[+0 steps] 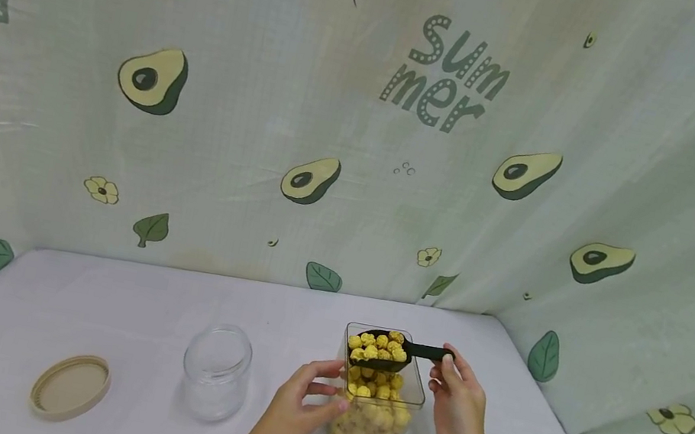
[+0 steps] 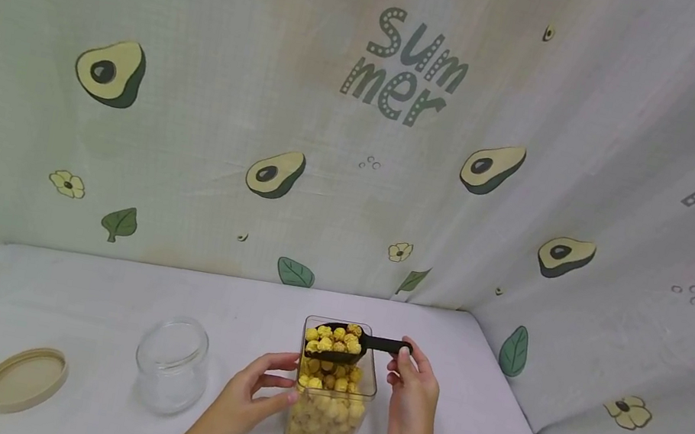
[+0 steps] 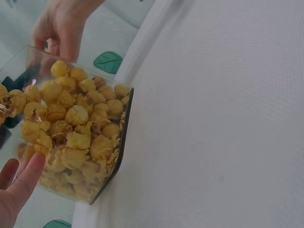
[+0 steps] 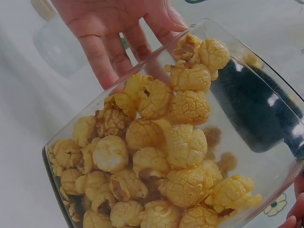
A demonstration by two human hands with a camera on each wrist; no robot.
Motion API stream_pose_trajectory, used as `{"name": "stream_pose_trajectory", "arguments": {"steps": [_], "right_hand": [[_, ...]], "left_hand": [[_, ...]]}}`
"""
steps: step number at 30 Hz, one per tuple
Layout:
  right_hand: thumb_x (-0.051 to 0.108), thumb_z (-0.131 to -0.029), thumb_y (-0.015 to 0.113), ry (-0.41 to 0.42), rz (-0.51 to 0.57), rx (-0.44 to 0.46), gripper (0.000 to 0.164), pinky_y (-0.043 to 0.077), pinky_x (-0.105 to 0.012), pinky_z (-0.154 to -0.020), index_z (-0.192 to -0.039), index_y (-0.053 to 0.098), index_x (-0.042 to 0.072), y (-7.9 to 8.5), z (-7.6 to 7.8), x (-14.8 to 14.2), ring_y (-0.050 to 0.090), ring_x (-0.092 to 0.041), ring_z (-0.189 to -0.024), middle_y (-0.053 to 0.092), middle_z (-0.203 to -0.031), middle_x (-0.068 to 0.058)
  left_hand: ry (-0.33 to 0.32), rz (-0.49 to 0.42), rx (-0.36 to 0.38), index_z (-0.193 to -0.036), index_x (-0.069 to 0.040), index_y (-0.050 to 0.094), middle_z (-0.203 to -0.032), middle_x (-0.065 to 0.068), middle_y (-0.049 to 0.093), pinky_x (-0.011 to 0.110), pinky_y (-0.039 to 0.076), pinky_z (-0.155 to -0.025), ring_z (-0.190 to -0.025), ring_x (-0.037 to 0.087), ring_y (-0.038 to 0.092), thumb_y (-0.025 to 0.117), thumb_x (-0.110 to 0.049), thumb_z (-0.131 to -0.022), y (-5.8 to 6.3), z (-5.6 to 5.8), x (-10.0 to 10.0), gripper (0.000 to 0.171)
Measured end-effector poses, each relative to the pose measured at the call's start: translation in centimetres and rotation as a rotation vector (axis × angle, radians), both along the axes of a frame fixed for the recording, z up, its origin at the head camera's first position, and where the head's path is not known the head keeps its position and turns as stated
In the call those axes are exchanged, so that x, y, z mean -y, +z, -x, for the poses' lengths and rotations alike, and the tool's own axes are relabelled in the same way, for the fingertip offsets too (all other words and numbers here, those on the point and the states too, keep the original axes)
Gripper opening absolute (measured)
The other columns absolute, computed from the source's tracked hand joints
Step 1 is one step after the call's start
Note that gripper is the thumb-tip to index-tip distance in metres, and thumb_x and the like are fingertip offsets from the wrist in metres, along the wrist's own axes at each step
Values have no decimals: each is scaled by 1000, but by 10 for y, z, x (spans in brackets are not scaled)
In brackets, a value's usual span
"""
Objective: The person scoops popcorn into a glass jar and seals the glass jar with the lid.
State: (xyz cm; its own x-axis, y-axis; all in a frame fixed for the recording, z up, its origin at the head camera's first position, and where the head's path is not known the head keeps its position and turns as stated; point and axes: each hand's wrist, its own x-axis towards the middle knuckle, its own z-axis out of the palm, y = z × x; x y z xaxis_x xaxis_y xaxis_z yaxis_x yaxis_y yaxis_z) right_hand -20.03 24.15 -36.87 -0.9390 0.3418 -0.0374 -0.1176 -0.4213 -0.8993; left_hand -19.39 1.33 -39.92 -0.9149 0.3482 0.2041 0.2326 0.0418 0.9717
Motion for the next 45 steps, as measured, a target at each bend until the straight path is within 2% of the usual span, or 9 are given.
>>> {"name": "stream_pose_trajectory", "arguments": {"steps": [13, 22, 31, 37, 42, 45], "right_hand": [[19, -93, 55, 22, 102, -46, 14, 39, -20, -65, -90, 68, 24, 6, -5, -6, 50, -7, -70, 67, -74, 7], [19, -92, 56, 19, 107, -98, 11, 42, -19, -66, -94, 67, 21, 14, -13, -6, 53, -7, -73, 65, -76, 5], [17, -92, 56, 30, 120, -154, 11, 46, -19, -67, -98, 64, 17, 24, -20, -3, 55, -9, -74, 62, -77, 2], [17, -91, 57, 11, 129, -146, 12, 47, -20, -68, -102, 61, 14, 30, -24, -2, 54, -10, -75, 61, -78, 1], [17, -91, 57, 8, 148, -163, 15, 49, -20, -68, -105, 59, 12, 33, -28, 1, 56, -10, -73, 62, -78, -1], [16, -91, 57, 15, 151, -165, 16, 50, -20, -69, -106, 58, 12, 36, -30, 5, 56, -11, -74, 62, -80, -1]], "left_hand": [[-6, -37, 1, -129, -8, 50, -126, 15, 51, 21, 50, -82, -106, 24, 55, 67, -25, -85, -1, -2, 0, 50], [3, -18, -16, -129, -8, 50, -125, 16, 51, 21, 50, -81, -106, 25, 55, 67, -26, -85, -3, -4, 1, 50], [5, 0, -7, -128, -8, 51, -126, 15, 52, 23, 51, -81, -106, 25, 55, 67, -29, -86, 1, -6, 2, 50], [7, 42, -12, -128, -8, 50, -125, 13, 54, 24, 51, -83, -109, 26, 55, 65, -30, -87, 9, -11, 13, 49], [0, 42, -37, -127, -7, 51, -124, 14, 56, 21, 50, -84, -111, 30, 54, 64, -26, -88, 16, -18, 29, 46], [12, 44, -54, -126, -8, 53, -123, 12, 57, 21, 50, -85, -111, 28, 55, 64, -24, -88, 20, -23, 41, 43]]}}
